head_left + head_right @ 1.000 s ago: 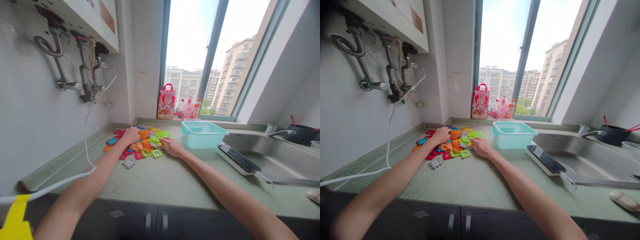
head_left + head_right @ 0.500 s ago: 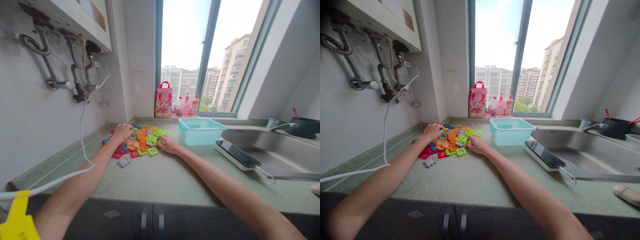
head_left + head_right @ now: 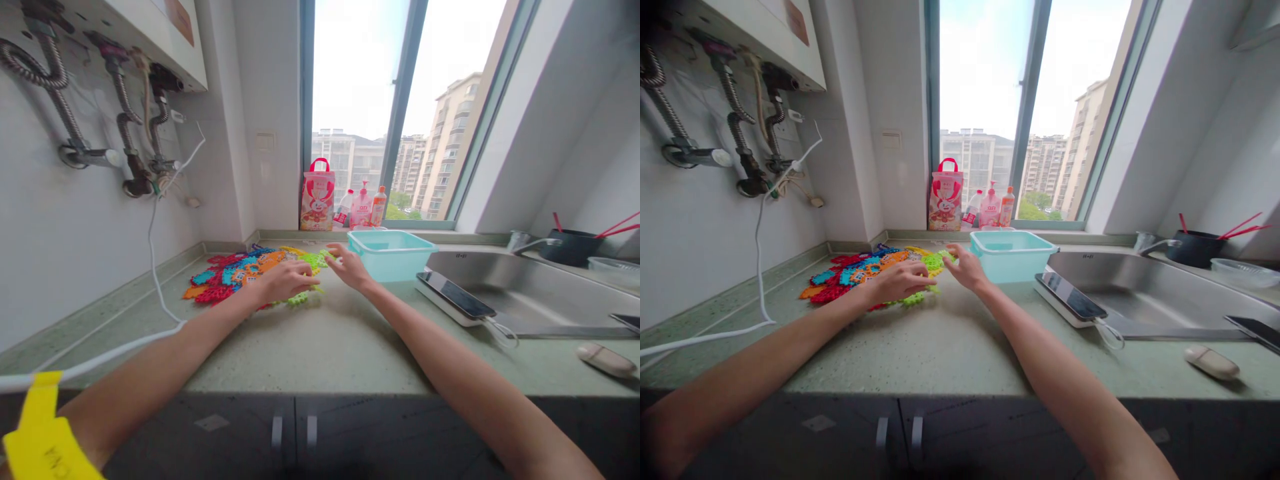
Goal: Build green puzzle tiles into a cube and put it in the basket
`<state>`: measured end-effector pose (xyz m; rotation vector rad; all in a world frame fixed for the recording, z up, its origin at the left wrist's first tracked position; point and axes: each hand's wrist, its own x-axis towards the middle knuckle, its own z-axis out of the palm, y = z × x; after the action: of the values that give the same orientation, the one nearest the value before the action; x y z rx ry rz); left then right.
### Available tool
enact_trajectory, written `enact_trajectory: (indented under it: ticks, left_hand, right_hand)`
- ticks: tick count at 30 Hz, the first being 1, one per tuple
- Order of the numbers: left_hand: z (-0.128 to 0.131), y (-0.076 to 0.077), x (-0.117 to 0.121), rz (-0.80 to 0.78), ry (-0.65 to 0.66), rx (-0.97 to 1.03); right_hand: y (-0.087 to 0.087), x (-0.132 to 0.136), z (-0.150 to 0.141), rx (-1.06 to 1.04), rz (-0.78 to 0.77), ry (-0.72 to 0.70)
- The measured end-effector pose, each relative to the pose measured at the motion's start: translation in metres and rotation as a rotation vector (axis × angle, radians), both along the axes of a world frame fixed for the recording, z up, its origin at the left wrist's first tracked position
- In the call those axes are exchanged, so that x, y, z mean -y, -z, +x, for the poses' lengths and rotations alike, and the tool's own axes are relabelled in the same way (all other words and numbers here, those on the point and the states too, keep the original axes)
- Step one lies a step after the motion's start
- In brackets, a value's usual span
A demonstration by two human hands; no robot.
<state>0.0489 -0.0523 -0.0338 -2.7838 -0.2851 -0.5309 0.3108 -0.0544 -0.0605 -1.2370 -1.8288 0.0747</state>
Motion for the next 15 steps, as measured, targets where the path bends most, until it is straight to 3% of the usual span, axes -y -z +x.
enact_trajectory:
  ticks: [3,8,15]
  left_hand:
    - [-0.003,0.000,-0.002,-0.124,0.037,-0.047]
    - [-0.027,-0.005,-0.021,-0.226,-0.124,0.061]
    - [-0.037,0.012,-0.049,-0.298,-0.157,-0.031]
  right_hand:
    - [-0.004,0.005,0.006,0.053,-0.015,-0.071]
    - [-0.007,0.016,-0.004,0.244,-0.043,-0.091]
    - [-0.010,0.027,-0.017,0.383,-0.107,-0.114]
